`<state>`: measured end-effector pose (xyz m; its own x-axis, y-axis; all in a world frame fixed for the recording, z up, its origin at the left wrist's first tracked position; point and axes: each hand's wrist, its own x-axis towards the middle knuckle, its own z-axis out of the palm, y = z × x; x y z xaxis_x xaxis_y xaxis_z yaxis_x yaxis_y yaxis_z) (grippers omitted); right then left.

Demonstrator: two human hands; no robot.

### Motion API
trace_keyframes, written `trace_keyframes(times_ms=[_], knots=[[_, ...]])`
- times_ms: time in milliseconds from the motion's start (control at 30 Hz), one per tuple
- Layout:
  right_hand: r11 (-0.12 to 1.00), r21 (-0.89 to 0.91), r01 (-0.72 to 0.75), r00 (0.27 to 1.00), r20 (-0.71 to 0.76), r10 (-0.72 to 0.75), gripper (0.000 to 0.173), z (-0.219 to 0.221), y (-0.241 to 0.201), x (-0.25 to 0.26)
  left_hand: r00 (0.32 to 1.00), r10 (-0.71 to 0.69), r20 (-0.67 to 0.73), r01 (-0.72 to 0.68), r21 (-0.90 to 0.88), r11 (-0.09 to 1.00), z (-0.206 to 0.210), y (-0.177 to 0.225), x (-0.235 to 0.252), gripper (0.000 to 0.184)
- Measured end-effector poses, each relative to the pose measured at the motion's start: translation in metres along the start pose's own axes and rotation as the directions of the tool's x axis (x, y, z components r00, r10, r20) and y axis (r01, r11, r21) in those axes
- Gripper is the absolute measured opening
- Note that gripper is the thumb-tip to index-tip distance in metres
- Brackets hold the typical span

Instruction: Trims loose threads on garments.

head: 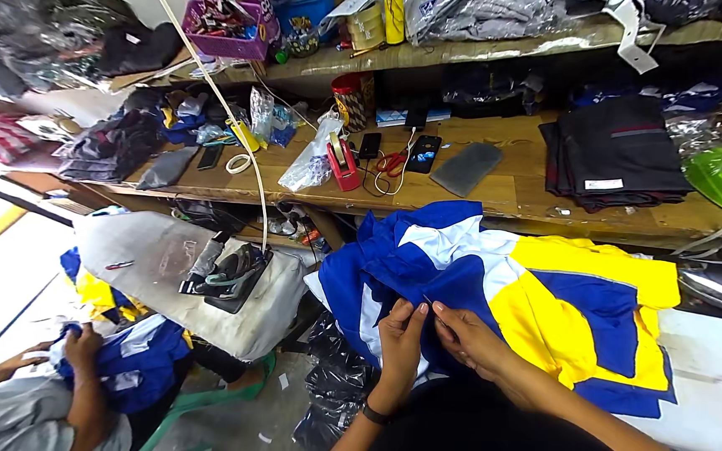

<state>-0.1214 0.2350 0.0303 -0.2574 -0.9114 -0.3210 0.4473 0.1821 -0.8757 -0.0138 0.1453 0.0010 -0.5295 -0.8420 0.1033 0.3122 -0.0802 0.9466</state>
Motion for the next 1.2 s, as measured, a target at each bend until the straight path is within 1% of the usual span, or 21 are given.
trace_keyframes(times_ms=[100, 133, 267, 467, 600, 700, 767, 800, 833, 867, 900, 967, 1067, 1200], knots=[[0.999, 0.031, 0.023, 1.0, 0.005, -0.023, 0.052, 0.002, 0.006, 0.002, 0.999, 0.031, -0.01, -0.031, -0.017, 0.999, 0.0, -0.003, -0.002, 0.016], [0.999, 0.028, 0.034, 0.999, 0.003, -0.034, 0.051, 0.003, 0.008, 0.002, 1.0, 0.019, -0.023, -0.02, -0.037, 0.999, 0.002, -0.004, -0.003, 0.016], [0.999, 0.003, 0.043, 0.999, 0.005, -0.043, 0.05, 0.0, 0.012, 0.002, 0.992, -0.111, -0.062, 0.104, -0.109, 0.989, 0.007, 0.0, -0.003, 0.016], [0.998, -0.031, 0.062, 0.998, 0.006, -0.061, 0.049, -0.003, 0.015, 0.0, 0.988, -0.153, -0.034, 0.15, -0.079, 0.986, 0.006, 0.006, -0.002, 0.018], [0.996, -0.038, 0.085, 0.996, 0.033, -0.084, 0.046, -0.005, 0.016, 0.0, 0.991, -0.127, -0.027, 0.126, -0.031, 0.991, 0.004, 0.007, 0.0, 0.018], [0.998, -0.021, 0.067, 0.997, 0.034, -0.067, 0.047, -0.004, 0.013, 0.0, 1.0, -0.001, 0.013, 0.0, 0.056, 0.998, 0.001, 0.004, 0.002, 0.017], [0.998, -0.016, 0.06, 0.997, 0.043, -0.059, 0.048, -0.004, 0.011, 0.0, 0.996, 0.078, 0.033, -0.081, 0.097, 0.992, 0.0, 0.003, 0.004, 0.023], [0.998, -0.009, 0.061, 0.997, 0.043, -0.06, 0.048, -0.004, 0.011, 0.001, 0.996, 0.076, 0.034, -0.08, 0.104, 0.991, 0.0, 0.004, 0.005, 0.025], [0.998, -0.002, 0.064, 0.997, 0.039, -0.064, 0.048, -0.003, 0.01, 0.001, 0.998, 0.049, 0.027, -0.052, 0.093, 0.994, 0.001, 0.005, 0.005, 0.022], [0.998, 0.007, 0.067, 0.997, 0.031, -0.067, 0.048, -0.002, 0.01, 0.001, 1.0, 0.006, 0.018, -0.007, 0.062, 0.998, 0.001, 0.005, 0.004, 0.016], [0.998, 0.014, 0.065, 0.998, 0.022, -0.065, 0.049, -0.001, 0.009, 0.001, 0.999, -0.04, 0.012, 0.04, 0.02, 0.999, 0.002, 0.005, 0.002, 0.015], [0.999, 0.017, 0.047, 0.999, 0.009, -0.047, 0.05, 0.001, 0.007, 0.0, 0.995, -0.095, 0.015, 0.096, -0.05, 0.994, 0.002, 0.002, 0.001, 0.017], [0.999, 0.032, 0.04, 0.999, 0.004, -0.04, 0.051, 0.002, 0.007, -0.001, 0.995, -0.094, 0.039, 0.098, -0.097, 0.99, 0.001, -0.001, 0.001, 0.019], [0.994, 0.034, 0.099, 0.995, -0.026, -0.098, 0.05, 0.004, 0.012, 0.0, 0.998, -0.047, 0.041, 0.05, -0.098, 0.994, 0.001, -0.001, -0.001, 0.019]])
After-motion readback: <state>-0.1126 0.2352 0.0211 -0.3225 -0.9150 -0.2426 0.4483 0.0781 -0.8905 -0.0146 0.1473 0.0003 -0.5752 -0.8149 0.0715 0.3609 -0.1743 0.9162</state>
